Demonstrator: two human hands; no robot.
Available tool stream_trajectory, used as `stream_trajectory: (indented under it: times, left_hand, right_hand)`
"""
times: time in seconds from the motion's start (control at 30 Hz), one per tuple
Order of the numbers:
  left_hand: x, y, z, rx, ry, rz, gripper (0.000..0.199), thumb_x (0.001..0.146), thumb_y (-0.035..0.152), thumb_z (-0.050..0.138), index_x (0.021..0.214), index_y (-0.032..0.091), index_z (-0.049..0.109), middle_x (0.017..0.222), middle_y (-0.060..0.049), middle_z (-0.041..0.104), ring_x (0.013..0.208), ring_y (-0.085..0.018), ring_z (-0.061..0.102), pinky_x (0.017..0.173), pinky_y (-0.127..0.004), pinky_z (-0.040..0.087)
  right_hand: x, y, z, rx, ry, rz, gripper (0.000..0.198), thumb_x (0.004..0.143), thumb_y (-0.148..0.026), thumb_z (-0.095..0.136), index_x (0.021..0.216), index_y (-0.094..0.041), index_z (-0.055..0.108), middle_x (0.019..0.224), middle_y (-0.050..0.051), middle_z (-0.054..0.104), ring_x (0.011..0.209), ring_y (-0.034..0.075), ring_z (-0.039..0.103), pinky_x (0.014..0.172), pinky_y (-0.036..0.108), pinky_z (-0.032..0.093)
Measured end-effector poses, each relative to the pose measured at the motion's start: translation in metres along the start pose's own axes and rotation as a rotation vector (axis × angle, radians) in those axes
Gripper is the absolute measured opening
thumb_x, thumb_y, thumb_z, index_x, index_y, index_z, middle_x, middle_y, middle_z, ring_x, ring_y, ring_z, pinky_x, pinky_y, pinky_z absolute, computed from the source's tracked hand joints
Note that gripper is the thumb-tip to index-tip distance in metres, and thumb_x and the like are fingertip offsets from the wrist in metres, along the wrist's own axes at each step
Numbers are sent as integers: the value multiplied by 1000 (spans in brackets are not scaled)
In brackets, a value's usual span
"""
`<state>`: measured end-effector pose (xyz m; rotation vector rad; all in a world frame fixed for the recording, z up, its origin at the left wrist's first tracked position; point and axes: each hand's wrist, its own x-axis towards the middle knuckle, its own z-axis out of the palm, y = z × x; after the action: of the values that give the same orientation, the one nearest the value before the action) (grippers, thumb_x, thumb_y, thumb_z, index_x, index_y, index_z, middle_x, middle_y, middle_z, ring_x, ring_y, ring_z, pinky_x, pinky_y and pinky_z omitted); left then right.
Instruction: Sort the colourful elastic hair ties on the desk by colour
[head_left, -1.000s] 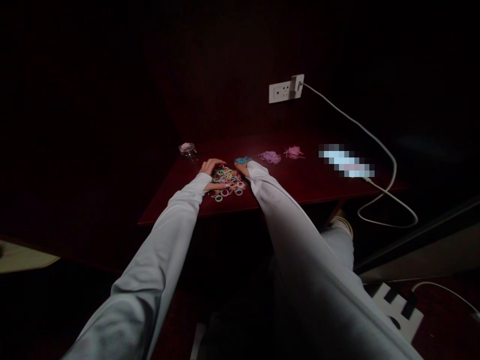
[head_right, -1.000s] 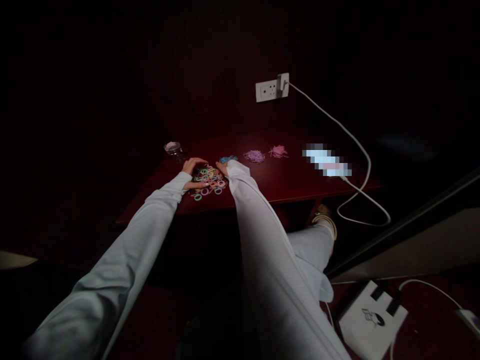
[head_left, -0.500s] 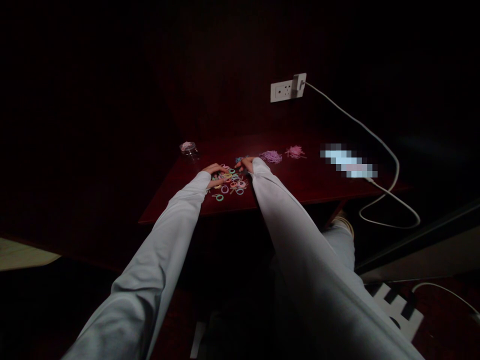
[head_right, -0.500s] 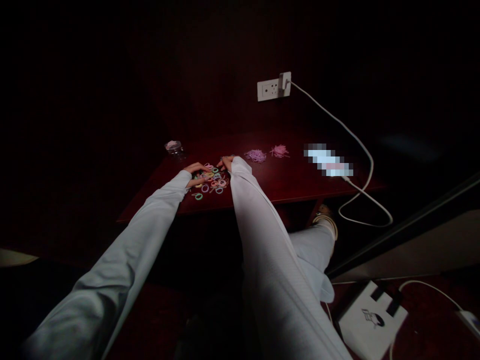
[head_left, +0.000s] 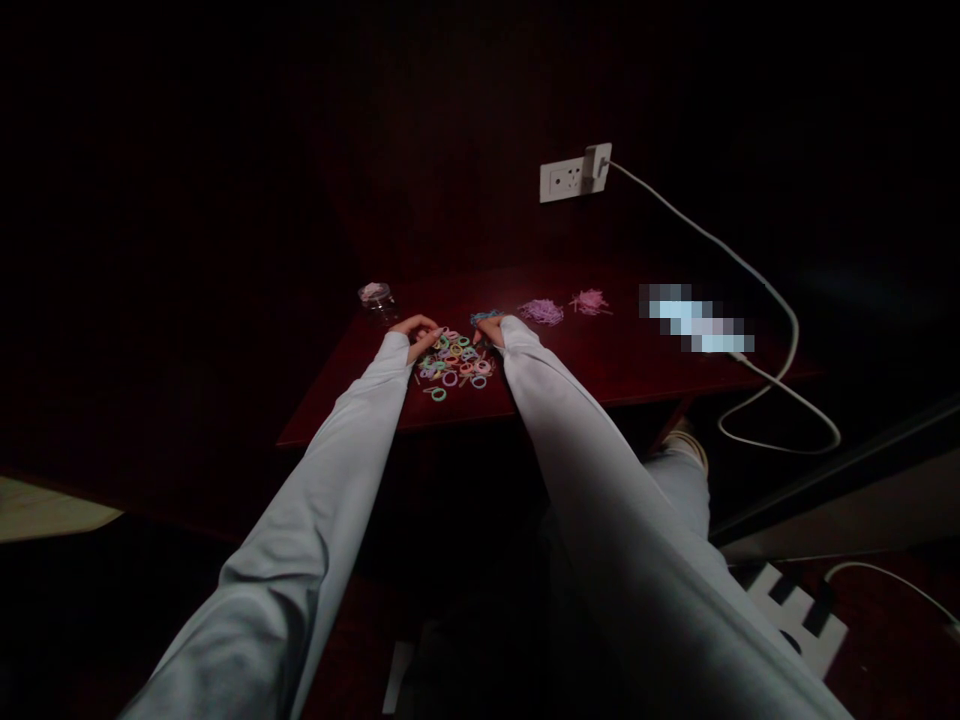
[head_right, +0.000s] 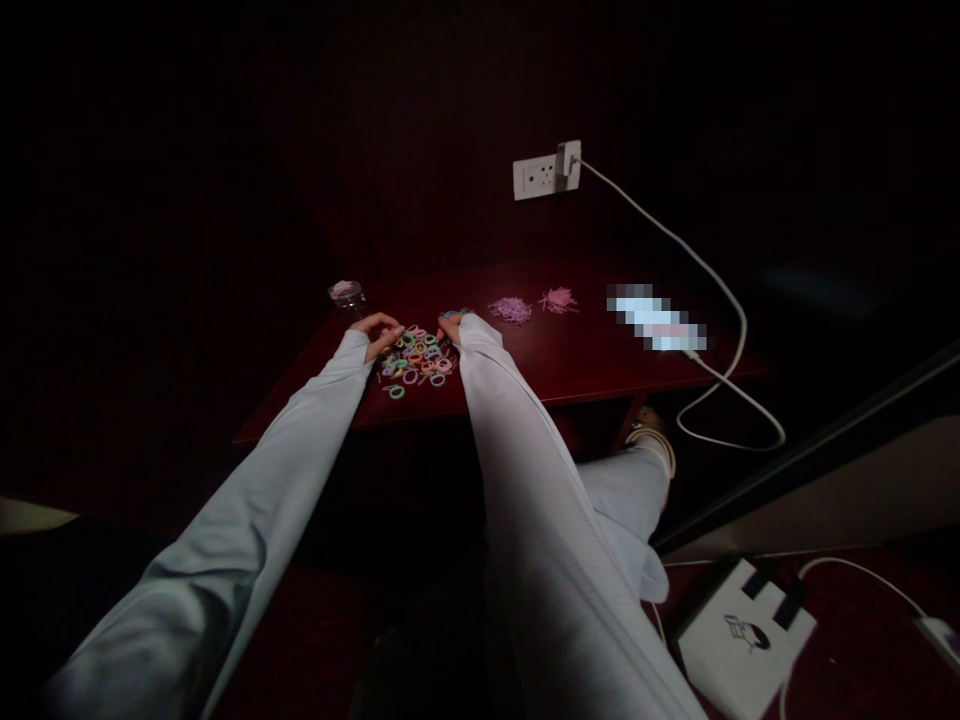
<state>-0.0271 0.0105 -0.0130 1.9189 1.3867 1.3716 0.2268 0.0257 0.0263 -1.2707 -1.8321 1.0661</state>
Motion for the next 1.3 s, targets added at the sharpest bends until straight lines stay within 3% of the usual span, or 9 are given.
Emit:
stream_trajectory:
  times: [0.3, 0.47, 0.57, 0.7, 0.8, 0.87, 1.0, 1.3]
  left_hand:
    - [1, 0, -11, 153, 83, 94, 43, 90, 65, 81, 85, 22, 79, 72, -2, 71, 63, -16, 58, 60, -28, 46]
    - [-7, 15, -12, 251, 230, 254, 39, 109, 48, 64, 85, 23, 82, 95, -6, 80, 91, -21, 73, 90, -33, 59]
    - [-10, 13, -14, 346, 286, 209, 34, 111, 40, 59, 95, 23, 84, 104, -7, 80, 101, -24, 74, 98, -36, 59]
    - [-7, -4, -19, 521, 196, 91, 19, 101, 28, 68, 109, 25, 85, 120, -7, 79, 111, -27, 73, 104, -39, 58]
    - [-2, -14, -21, 587, 71, 54, 20, 89, 16, 72, 100, 28, 84, 117, -5, 80, 113, -29, 71, 110, -43, 55]
    - [-2, -14, -22, 581, 57, 65, 22, 83, 11, 71, 94, 27, 81, 114, -5, 80, 110, -30, 69, 107, -46, 54]
    - [-10, -2, -20, 579, 62, 115, 13, 87, 16, 69, 88, 25, 78, 107, -6, 77, 105, -30, 66, 103, -46, 53]
    - [-22, 20, -9, 539, -63, 179, 18, 96, 25, 65, 90, 27, 82, 107, -5, 81, 102, -28, 64, 103, -43, 50]
  right_hand:
    - [5, 3, 3, 41, -1, -31, 45, 110, -28, 59, 69, -18, 77, 60, -3, 62, 56, 9, 51, 62, 24, 39]
    - [4, 3, 4, 60, -5, -3, 44, 111, -30, 59, 74, -17, 80, 68, -1, 72, 55, 9, 55, 62, 23, 43]
    - [4, 3, 3, 53, 1, -11, 43, 111, -32, 60, 76, -17, 82, 71, 0, 75, 57, 10, 57, 64, 22, 45]
    - [6, 5, 4, 38, -3, -15, 42, 110, -29, 61, 75, -18, 82, 70, -2, 73, 57, 8, 56, 64, 21, 43]
    - [9, 5, 4, 34, -12, 0, 43, 111, -29, 61, 75, -18, 82, 66, -3, 69, 56, 8, 54, 62, 21, 41]
    - [10, 4, 5, 25, -24, 13, 45, 112, -29, 61, 74, -18, 81, 63, -4, 67, 56, 8, 54, 63, 21, 41]
    - [8, -1, 4, 14, -31, 11, 45, 113, -28, 60, 73, -18, 80, 67, -3, 70, 59, 8, 58, 66, 19, 44]
    - [8, 2, 3, 4, -33, -5, 42, 113, -32, 62, 78, -20, 84, 70, -4, 73, 62, 8, 61, 70, 20, 46]
